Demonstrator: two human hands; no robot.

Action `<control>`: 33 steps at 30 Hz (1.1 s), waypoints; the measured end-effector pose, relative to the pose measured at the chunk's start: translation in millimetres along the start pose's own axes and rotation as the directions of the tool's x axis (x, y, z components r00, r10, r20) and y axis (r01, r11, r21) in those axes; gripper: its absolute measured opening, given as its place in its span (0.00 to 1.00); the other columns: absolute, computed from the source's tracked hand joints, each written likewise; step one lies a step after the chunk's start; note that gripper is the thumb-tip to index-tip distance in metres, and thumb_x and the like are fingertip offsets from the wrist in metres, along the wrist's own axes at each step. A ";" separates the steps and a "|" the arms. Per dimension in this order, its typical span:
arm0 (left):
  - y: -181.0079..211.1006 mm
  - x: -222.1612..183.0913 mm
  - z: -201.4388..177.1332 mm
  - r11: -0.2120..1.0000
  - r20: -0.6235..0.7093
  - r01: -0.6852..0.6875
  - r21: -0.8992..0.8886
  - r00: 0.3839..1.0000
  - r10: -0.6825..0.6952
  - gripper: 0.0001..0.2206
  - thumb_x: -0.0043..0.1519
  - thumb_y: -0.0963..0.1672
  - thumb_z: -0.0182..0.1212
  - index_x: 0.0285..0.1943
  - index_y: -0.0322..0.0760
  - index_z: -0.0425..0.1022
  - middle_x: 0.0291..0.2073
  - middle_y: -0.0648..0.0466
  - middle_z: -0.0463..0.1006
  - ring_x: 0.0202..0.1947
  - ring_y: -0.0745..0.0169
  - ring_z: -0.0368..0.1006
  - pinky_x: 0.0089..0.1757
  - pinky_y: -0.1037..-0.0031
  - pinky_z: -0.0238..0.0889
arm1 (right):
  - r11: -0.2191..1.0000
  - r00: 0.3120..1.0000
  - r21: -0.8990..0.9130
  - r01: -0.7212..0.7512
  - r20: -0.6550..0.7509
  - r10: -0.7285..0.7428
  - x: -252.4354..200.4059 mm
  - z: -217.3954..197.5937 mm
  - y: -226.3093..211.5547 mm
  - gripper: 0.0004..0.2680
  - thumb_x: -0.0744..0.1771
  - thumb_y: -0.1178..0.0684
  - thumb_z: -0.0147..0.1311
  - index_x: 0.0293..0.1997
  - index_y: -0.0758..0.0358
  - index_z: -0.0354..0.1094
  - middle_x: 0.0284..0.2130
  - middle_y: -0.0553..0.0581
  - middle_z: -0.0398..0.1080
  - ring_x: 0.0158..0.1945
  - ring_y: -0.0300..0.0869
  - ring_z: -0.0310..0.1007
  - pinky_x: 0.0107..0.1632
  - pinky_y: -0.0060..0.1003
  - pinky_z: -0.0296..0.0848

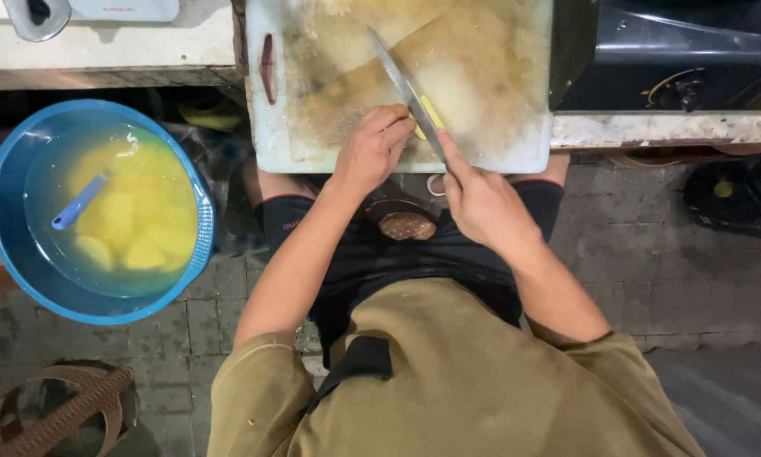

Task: The person is slicing potatoes on a cutting board using a knife and then placing the slices into a blue bowl filled with water.

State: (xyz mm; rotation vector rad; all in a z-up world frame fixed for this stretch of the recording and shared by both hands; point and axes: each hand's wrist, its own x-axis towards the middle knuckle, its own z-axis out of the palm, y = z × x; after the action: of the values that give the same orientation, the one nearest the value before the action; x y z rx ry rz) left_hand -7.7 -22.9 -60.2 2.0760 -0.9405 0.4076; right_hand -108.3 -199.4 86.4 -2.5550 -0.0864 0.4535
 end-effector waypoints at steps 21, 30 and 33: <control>11.4 12.6 -10.6 1.000 -0.065 -0.003 0.031 0.998 0.005 0.04 0.62 0.37 0.58 0.40 0.33 0.79 0.36 0.48 0.77 0.38 0.50 0.76 0.43 0.69 0.70 | 0.995 0.992 0.060 0.075 -0.106 -0.068 19.6 18.5 15.6 0.21 0.69 0.53 0.41 0.73 0.47 0.50 0.37 0.70 0.74 0.44 0.67 0.74 0.47 0.60 0.72; 1.9 52.2 -33.8 0.968 0.581 0.161 0.193 0.776 -0.244 0.35 0.65 0.48 0.57 0.78 0.41 0.40 0.75 0.48 0.42 0.73 0.41 0.37 0.67 0.49 0.36 | 0.718 0.936 0.695 -0.026 -0.235 0.261 -36.0 11.7 71.8 0.21 0.69 0.58 0.43 0.73 0.50 0.52 0.21 0.50 0.58 0.23 0.34 0.53 0.27 0.28 0.60; -14.8 48.8 -19.0 0.997 0.464 0.072 -0.030 0.885 -0.049 0.31 0.54 0.41 0.67 0.67 0.28 0.62 0.57 0.35 0.70 0.60 0.34 0.64 0.62 0.58 0.52 | 0.810 0.921 0.586 0.013 -0.323 0.219 -46.6 36.4 99.9 0.20 0.67 0.64 0.45 0.68 0.57 0.59 0.20 0.63 0.71 0.20 0.45 0.70 0.22 0.35 0.72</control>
State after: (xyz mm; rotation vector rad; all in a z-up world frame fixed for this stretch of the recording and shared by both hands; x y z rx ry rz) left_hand 36.6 -25.6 -28.8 2.1962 -1.1400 -0.1580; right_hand -167.3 -273.5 19.2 -1.9907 0.2980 0.0005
